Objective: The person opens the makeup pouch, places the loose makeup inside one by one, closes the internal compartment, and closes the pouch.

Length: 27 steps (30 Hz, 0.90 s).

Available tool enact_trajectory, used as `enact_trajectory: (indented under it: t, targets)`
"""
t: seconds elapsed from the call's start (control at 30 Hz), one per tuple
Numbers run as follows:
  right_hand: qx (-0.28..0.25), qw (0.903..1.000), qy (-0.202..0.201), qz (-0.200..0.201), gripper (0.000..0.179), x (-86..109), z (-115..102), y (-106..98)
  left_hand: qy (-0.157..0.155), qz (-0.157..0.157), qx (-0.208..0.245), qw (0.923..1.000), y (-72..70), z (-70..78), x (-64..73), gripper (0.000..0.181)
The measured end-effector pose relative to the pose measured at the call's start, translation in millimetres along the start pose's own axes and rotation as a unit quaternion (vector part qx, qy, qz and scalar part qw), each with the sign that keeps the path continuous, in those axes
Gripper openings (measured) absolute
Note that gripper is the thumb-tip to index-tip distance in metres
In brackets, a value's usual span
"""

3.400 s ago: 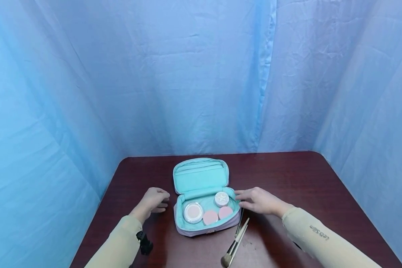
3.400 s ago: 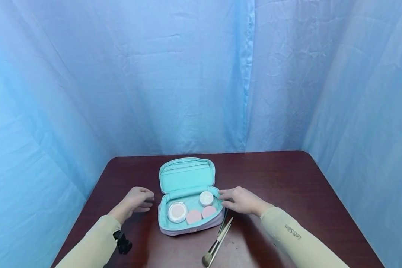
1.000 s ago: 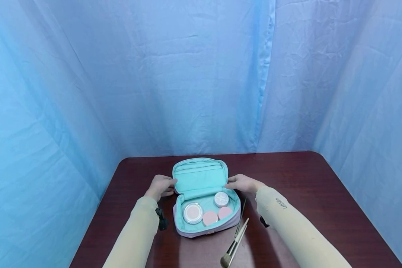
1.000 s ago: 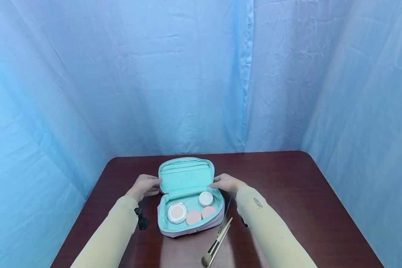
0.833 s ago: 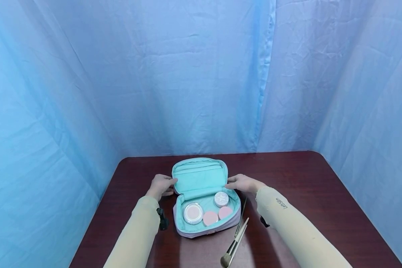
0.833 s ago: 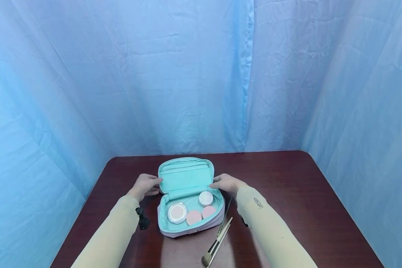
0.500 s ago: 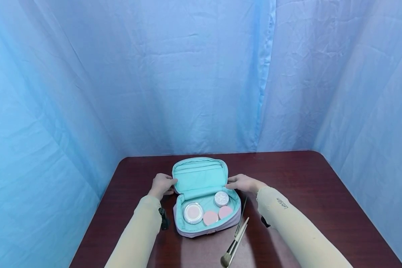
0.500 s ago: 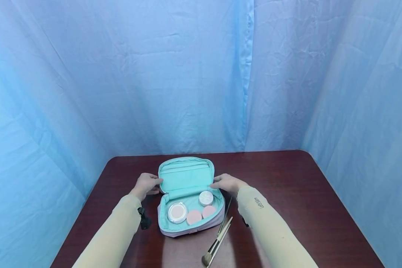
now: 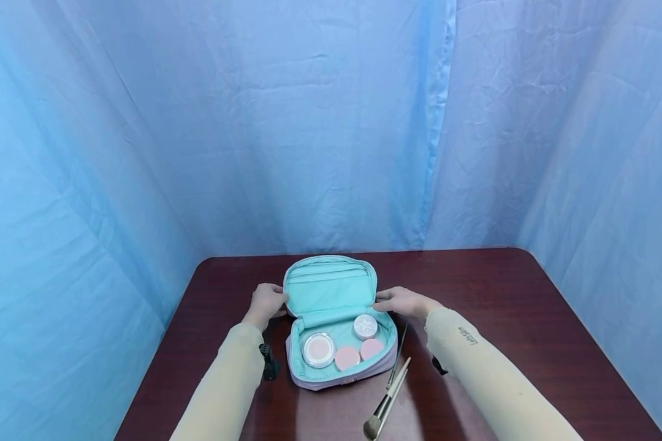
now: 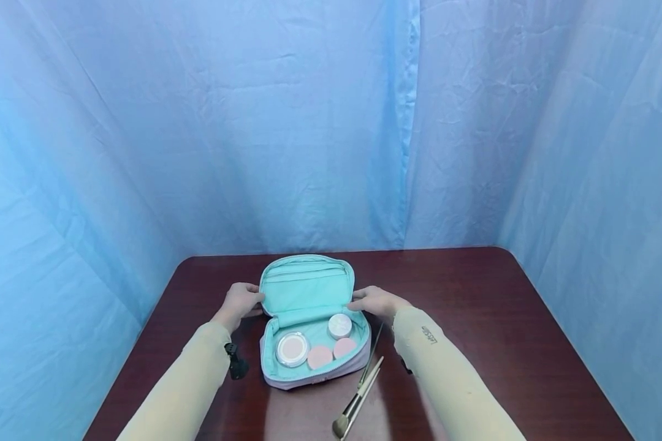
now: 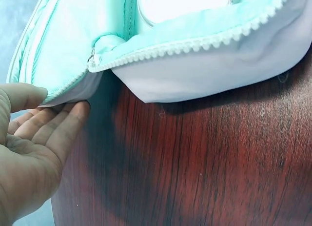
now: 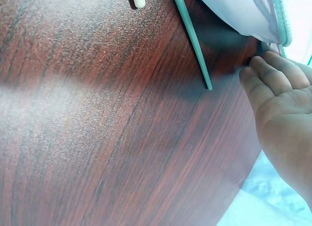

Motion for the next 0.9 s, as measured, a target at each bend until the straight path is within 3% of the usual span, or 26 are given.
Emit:
enact_trajectory:
  t: [0.47, 0.9]
  targets:
    - [-0.073, 0.9957, -0.036, 0.043, 0.068, 2.5, -4, -15, 0.027, -0.013, 0.025, 0.9992, -1.2, 3.8, 2.5, 0.037]
    - [-0.138, 0.9839, -0.067, 0.092, 0.065, 1.7, -6, -33, 0.066, -0.033, 0.030, 0.9968, -1.3, 9.1, 4.2, 0.040]
Point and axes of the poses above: each hand's wrist, its own x-axis away from the middle knuckle, its own y-axis out of the palm, z = x × y, the point moved 10 cm from there along -x, towards the middle knuckle, and after that the axes turned 11 degrees about -z, right-handed, at the moved point
